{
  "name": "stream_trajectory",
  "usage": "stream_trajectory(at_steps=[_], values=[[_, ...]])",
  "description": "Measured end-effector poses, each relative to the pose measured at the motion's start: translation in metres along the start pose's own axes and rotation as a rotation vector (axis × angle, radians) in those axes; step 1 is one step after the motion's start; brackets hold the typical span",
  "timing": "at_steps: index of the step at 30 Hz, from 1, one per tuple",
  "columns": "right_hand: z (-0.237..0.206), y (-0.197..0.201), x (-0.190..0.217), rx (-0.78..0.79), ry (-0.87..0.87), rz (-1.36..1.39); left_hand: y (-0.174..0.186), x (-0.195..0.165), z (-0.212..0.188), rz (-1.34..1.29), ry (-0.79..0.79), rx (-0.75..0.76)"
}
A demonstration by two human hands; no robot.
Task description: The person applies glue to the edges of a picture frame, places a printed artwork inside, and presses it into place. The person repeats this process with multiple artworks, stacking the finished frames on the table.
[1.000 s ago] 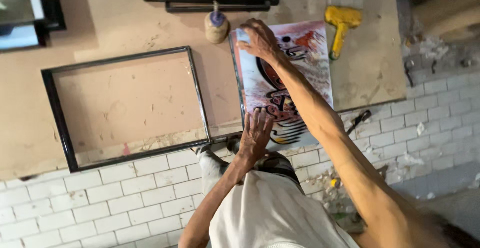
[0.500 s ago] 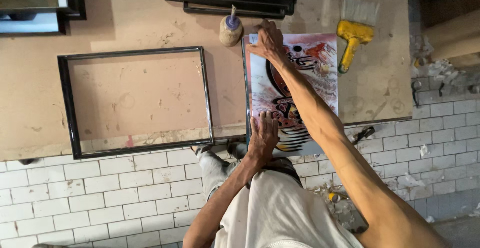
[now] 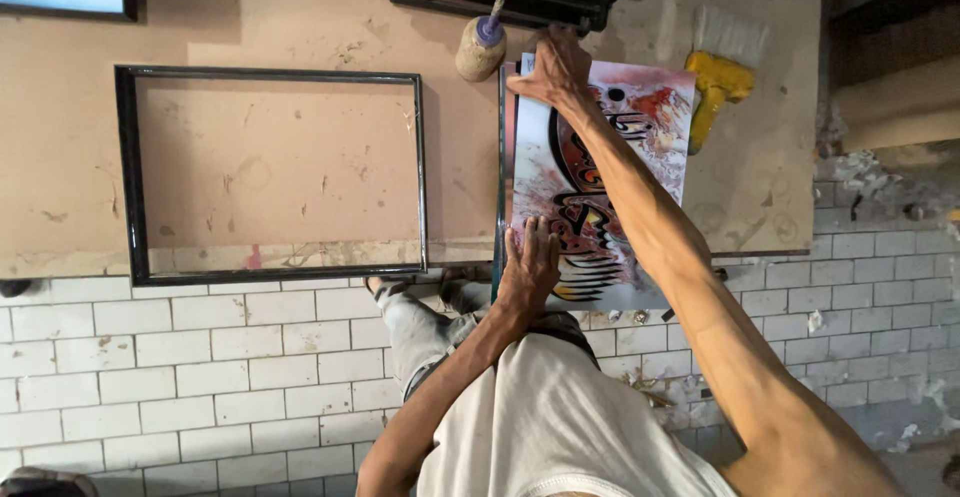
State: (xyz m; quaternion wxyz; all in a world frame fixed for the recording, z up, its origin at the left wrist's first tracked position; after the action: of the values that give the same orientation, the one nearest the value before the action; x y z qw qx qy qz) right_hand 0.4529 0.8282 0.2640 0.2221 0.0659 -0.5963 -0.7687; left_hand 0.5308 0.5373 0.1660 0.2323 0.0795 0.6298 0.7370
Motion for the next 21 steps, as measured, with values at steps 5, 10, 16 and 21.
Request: stream_trajectory(at_steps=[5,10,16,21], values=[[0.000,0.009,-0.024,0.220,-0.135,0.146,0.020,0.035,0.007,-0.315,0.035,0.054],[-0.029,0.082,-0.011,0.111,0.054,0.235,0.028,0.108,0.054,-1.291,0.473,-0.233],[-0.134,0.240,-0.061,-0.170,-0.079,0.636,0.024,0.067,0.040,-1.712,0.599,-0.053],[-0.331,0.356,-0.163,-0.977,-0.546,0.535,0.012,0.139,-0.058,-1.755,0.872,-0.209]])
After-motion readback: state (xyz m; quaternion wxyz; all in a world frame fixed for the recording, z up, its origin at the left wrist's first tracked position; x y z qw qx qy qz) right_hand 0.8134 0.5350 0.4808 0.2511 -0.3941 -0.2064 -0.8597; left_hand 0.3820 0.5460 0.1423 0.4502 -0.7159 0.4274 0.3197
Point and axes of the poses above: each hand's wrist, its own z-axis towards the middle knuckle, its own y-axis out of the back of the hand, x = y × z, the point moved 10 cm from there along z, towards the middle knuckle, and after that the axes turned 8 degrees about -y, right-handed, at the moved point
